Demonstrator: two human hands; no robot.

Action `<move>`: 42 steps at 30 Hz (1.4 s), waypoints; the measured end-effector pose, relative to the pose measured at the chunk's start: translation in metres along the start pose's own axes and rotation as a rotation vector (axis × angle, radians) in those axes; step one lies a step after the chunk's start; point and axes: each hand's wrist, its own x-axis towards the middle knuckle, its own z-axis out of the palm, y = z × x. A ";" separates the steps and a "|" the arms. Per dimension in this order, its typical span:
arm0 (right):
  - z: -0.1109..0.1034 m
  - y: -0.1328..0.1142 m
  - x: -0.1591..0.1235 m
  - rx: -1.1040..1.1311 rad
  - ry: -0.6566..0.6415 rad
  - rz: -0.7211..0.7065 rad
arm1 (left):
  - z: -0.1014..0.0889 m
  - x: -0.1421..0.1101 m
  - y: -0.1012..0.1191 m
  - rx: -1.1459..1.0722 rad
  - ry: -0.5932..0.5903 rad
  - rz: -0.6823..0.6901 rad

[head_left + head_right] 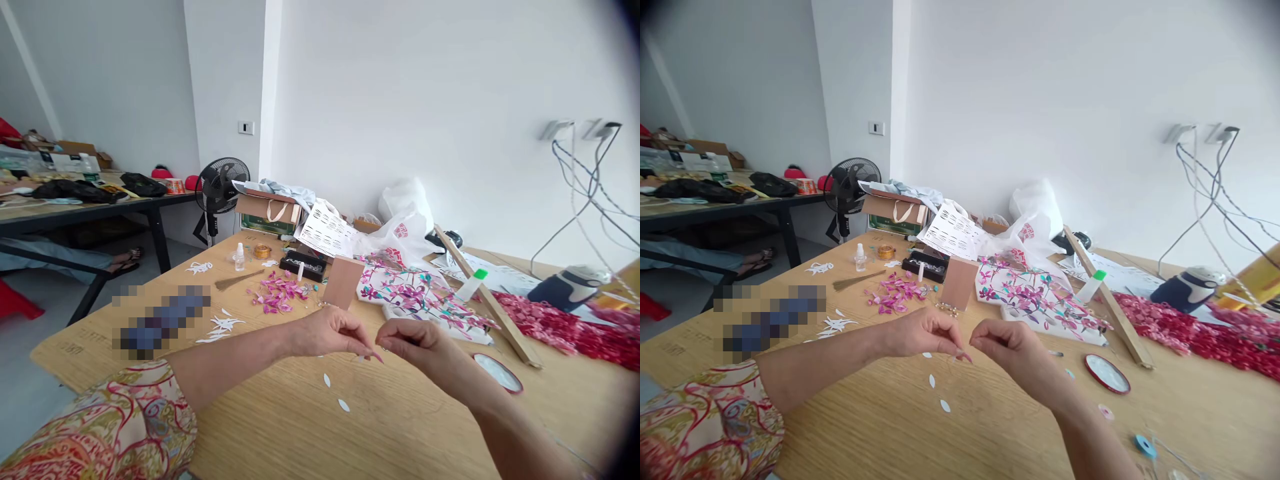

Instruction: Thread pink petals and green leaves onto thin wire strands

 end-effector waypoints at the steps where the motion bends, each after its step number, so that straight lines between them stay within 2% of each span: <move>1: 0.002 0.004 0.002 0.132 0.009 0.019 | 0.001 0.000 0.001 -0.114 0.039 -0.011; 3: 0.012 0.012 0.004 0.363 0.054 0.038 | 0.004 0.001 0.002 -0.235 0.169 -0.003; 5: 0.028 0.019 0.007 0.525 0.094 0.053 | 0.005 0.002 0.000 -0.261 0.302 0.012; 7: 0.040 0.023 0.008 0.605 0.134 0.061 | 0.006 0.004 -0.004 -0.240 0.388 0.013; 9: 0.047 0.025 0.011 0.579 0.199 0.050 | 0.006 0.006 -0.006 -0.209 0.425 0.013; 14: 0.042 0.028 0.020 0.298 0.376 -0.083 | 0.004 0.007 -0.011 -0.121 0.474 0.010; 16: 0.042 0.031 0.023 0.271 0.446 -0.099 | 0.004 0.007 -0.012 -0.089 0.489 0.007; 19: 0.046 0.032 0.025 0.422 0.474 0.001 | 0.003 0.008 -0.013 -0.062 0.512 0.022; 23: 0.054 0.024 0.023 0.671 0.403 0.194 | 0.002 0.009 -0.015 -0.036 0.552 0.039; 28: 0.063 0.013 0.023 0.737 0.466 0.168 | -0.002 0.010 -0.023 0.009 0.589 0.062; 34: 0.072 0.013 0.024 0.763 0.512 0.175 | -0.004 0.011 -0.027 0.035 0.594 0.080; 40: 0.069 0.018 0.025 0.680 0.570 0.164 | -0.003 0.012 -0.032 0.057 0.586 0.099; 42: 0.067 0.018 0.025 0.687 0.535 0.174 | -0.003 0.012 -0.032 0.095 0.595 0.094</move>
